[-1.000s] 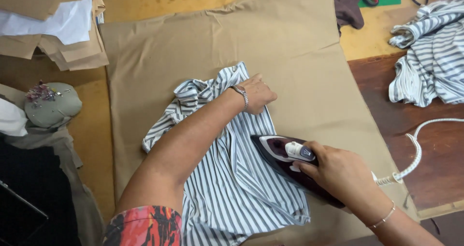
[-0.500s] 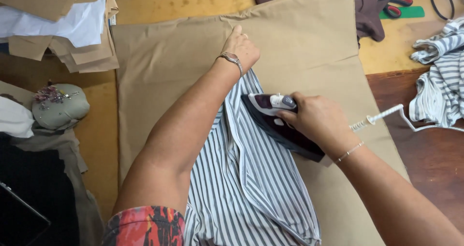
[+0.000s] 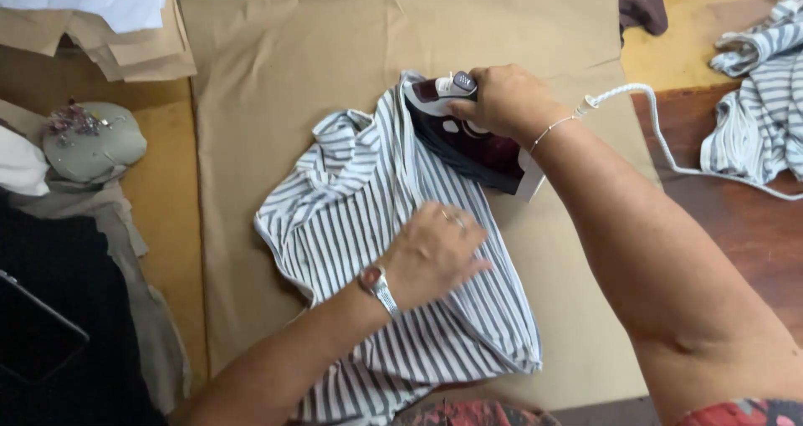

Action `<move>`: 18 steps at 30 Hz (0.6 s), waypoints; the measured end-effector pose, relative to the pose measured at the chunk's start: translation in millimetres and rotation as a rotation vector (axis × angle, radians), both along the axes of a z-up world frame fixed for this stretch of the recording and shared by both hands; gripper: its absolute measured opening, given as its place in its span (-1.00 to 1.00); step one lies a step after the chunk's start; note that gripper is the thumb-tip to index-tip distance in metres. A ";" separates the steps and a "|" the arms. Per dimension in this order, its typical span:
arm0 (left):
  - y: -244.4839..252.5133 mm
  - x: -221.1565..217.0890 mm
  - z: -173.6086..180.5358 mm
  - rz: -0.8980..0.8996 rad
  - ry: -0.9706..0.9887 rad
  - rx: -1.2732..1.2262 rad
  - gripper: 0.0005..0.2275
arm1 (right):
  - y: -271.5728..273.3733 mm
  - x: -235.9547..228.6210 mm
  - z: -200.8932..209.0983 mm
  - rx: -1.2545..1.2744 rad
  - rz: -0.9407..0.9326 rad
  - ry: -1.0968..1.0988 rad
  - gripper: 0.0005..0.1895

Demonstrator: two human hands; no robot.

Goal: Ironing a striped t-shirt on a flat work surface, including repositioning and flipping the garment.

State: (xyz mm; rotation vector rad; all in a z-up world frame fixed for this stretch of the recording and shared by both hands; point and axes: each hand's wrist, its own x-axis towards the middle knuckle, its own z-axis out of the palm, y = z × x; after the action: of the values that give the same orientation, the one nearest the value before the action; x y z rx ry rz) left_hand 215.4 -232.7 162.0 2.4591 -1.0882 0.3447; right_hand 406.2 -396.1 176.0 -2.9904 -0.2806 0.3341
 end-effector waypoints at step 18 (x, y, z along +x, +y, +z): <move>-97.1 -178.0 -99.0 -0.110 -0.202 -0.201 -0.85 | -84.4 -231.2 53.3 -0.116 0.073 0.230 -0.53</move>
State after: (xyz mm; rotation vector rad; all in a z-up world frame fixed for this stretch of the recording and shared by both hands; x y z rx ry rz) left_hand 37.4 -329.8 63.0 2.2144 -1.2008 0.6460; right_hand 175.0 -480.5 229.3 -3.0187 -0.3586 0.7190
